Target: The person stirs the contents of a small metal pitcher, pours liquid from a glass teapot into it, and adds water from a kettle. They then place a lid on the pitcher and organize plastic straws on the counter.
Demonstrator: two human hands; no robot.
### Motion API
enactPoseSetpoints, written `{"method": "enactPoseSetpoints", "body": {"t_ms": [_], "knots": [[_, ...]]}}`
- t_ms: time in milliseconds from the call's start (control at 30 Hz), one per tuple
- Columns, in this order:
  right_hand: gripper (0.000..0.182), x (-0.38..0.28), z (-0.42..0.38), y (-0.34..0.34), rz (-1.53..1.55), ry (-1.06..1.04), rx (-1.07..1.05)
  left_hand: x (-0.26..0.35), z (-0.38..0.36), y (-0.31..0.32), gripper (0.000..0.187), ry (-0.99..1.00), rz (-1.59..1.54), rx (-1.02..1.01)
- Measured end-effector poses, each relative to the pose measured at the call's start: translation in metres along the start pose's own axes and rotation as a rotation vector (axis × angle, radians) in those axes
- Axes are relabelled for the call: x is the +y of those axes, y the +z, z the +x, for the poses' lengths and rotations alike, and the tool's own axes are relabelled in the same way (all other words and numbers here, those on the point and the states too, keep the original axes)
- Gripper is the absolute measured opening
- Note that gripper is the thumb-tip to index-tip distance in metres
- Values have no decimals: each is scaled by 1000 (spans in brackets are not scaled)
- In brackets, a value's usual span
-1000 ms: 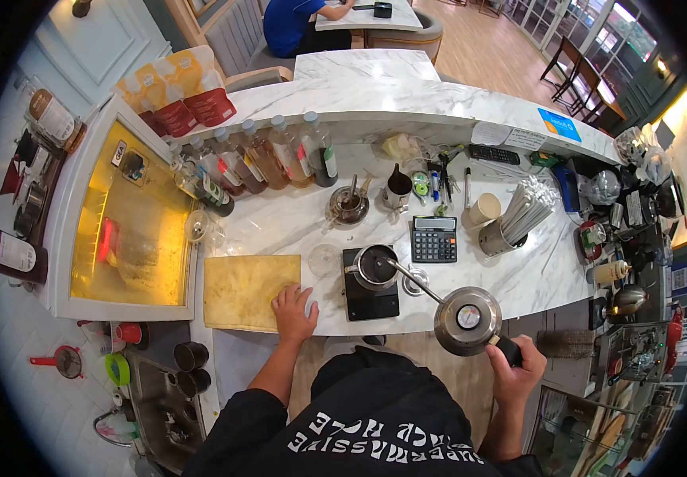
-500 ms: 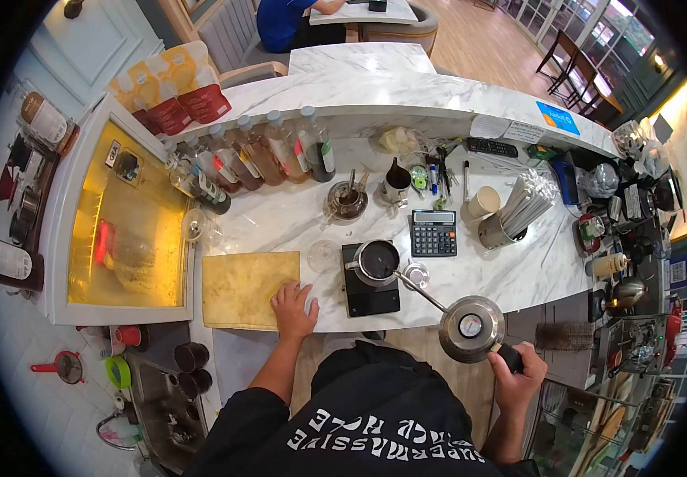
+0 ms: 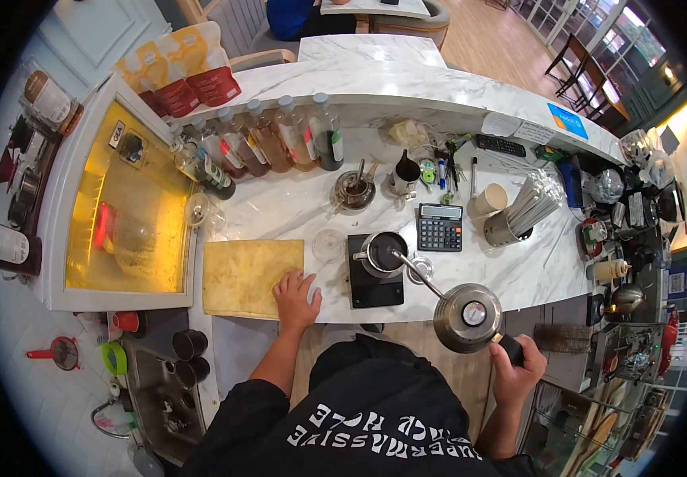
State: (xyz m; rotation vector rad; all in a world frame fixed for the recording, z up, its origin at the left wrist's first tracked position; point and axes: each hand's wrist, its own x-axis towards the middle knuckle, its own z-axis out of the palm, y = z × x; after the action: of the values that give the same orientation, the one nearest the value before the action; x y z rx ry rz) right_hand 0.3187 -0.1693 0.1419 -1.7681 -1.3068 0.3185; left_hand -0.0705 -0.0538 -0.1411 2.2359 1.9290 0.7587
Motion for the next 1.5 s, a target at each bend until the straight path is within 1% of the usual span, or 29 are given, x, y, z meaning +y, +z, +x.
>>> {"method": "enactPoseSetpoints", "body": {"t_ms": [67, 300, 367, 600, 733, 833, 1000, 1267, 1500], "knots": [[30, 1, 2, -1, -15, -9, 29, -1, 0, 0, 40, -3, -4, 2], [30, 13, -4, -12, -30, 42, 8, 0, 1, 0, 41, 0, -12, 1], [31, 12, -5, -13, -50, 7, 0, 0, 2, -1, 41, -5, -14, -11], [31, 13, -12, -7, -57, -5, -38, 0, 1, 0, 41, -3, 2, -6], [31, 7, -9, -2, 1, 69, -49, -1, 0, 1, 41, 4, 14, -4], [32, 6, -4, 0, 29, 21, -41, -1, 0, 2, 41, 4, 11, 9], [32, 1, 4, -4, -10, -53, 28, -1, 0, 1, 41, -3, -4, 13], [29, 16, -5, -15, -55, 4, 27, -2, 0, 2, 39, 6, 2, 20], [30, 12, -11, -9, -48, 28, -6, -3, 0, 3, 39, -15, 7, -14]]}}
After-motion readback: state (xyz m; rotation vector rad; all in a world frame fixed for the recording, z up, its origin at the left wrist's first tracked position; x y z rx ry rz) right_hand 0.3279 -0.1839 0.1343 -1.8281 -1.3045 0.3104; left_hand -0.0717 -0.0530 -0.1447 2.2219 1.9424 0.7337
